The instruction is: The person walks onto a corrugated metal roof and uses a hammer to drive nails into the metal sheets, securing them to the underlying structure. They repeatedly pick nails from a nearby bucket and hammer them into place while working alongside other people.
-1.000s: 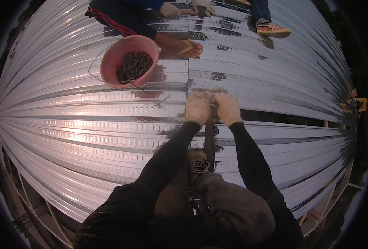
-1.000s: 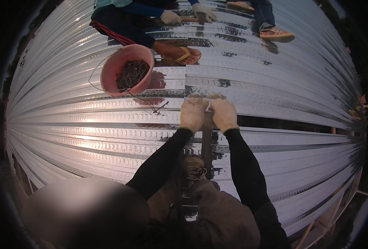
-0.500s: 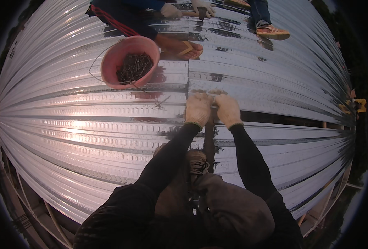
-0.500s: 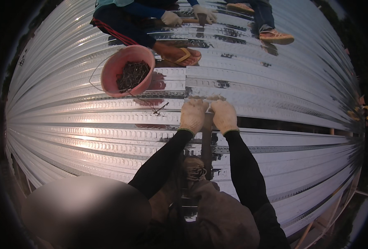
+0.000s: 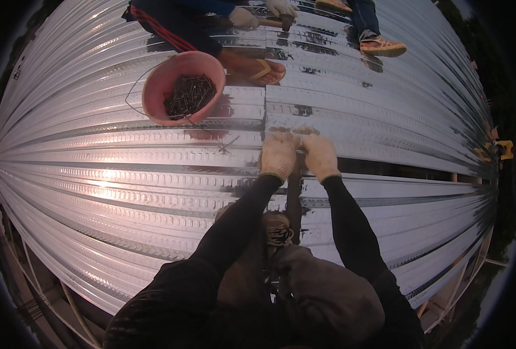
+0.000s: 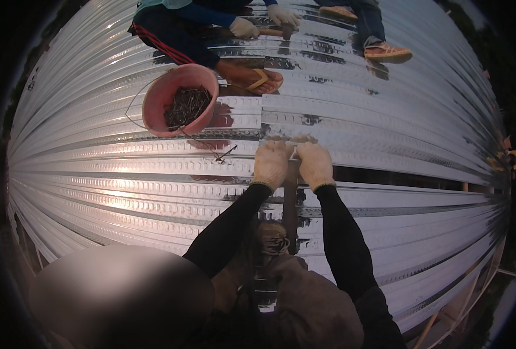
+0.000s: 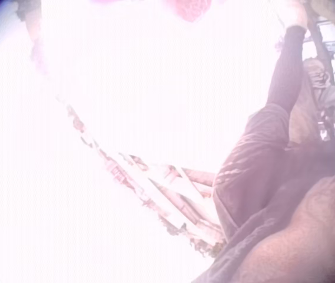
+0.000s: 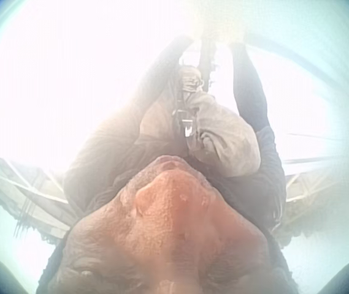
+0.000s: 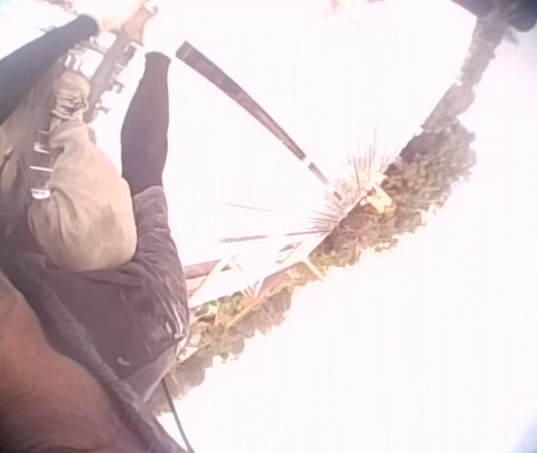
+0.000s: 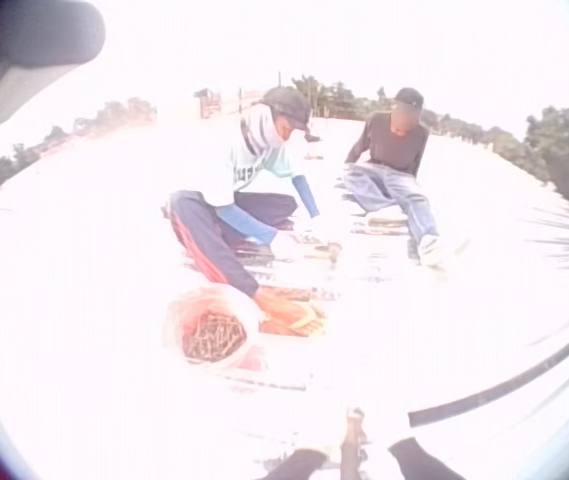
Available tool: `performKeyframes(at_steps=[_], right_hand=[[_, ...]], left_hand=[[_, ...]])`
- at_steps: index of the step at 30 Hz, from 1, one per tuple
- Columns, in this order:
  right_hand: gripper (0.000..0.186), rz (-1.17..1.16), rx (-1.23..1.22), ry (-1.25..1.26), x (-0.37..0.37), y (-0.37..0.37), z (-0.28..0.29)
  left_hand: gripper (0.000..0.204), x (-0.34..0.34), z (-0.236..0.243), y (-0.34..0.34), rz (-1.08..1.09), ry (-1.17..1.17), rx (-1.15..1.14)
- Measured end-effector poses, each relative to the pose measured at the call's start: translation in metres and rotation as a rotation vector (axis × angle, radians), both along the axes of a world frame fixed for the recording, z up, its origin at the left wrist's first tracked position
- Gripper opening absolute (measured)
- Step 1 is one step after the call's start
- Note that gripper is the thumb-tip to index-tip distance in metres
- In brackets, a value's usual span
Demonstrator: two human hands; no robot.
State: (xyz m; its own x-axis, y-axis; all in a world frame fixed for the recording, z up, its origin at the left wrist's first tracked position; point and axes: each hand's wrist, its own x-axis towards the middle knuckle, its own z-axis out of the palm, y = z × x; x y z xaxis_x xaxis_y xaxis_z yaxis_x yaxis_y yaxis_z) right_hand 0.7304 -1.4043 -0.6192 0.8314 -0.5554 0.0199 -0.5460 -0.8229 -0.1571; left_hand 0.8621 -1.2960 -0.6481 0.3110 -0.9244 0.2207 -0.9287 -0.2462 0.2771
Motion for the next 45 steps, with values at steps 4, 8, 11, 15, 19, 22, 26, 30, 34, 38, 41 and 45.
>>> performKeyframes(at_steps=[4,8,11,15,19,22,26,30,34,38,41,45], right_hand=[[0.013,0.006,0.001,-0.032,-0.0004,0.0009,0.0004],[0.013,0.002,-0.003,-0.017,-0.0003,0.0007,0.0026],[0.013,0.0,-0.011,-0.004,0.0003,0.0005,0.004],[0.012,0.002,-0.013,0.007,0.0005,0.0003,0.0042],[0.012,0.004,0.002,-0.015,-0.0001,0.0001,0.0041],[0.012,-0.005,0.005,-0.005,0.0004,0.0009,0.0052],[0.013,-0.013,0.013,0.018,0.0013,0.0009,0.0081],[0.014,-0.007,0.011,0.029,0.0017,0.0002,0.0084],[0.014,-0.006,0.007,0.032,0.0013,-0.0005,0.005],[0.014,0.002,-0.001,-0.022,-0.0003,0.0001,0.0023],[0.013,-0.005,0.007,-0.01,0.0,0.0003,0.0017],[0.015,-0.017,0.042,-0.005,0.001,-0.0007,0.0006]], left_hand=[[0.012,0.0002,-0.0034,0.0,0.002,0.01,-0.024],[0.013,0.0007,-0.0055,0.0,-0.008,0.02,-0.024],[0.014,0.0013,-0.004,-0.0015,0.014,0.088,0.017],[0.014,0.0008,0.0006,-0.0004,-0.009,0.013,0.027],[0.015,0.002,0.0036,-0.001,-0.014,0.012,0.053],[0.013,0.001,0.0036,0.0005,-0.004,-0.021,0.015],[0.012,0.0003,0.0017,0.0001,0.003,-0.018,-0.005],[0.012,0.0007,0.0004,-0.0009,0.004,-0.036,-0.025],[0.014,0.0006,-0.0006,-0.0008,0.001,-0.025,-0.007],[0.013,0.0005,-0.0016,-0.0007,-0.007,-0.032,-0.011],[0.015,0.0003,-0.0022,-0.001,-0.008,-0.026,0.037],[0.014,0.0,-0.003,-0.0013,0.004,-0.028,0.017]])
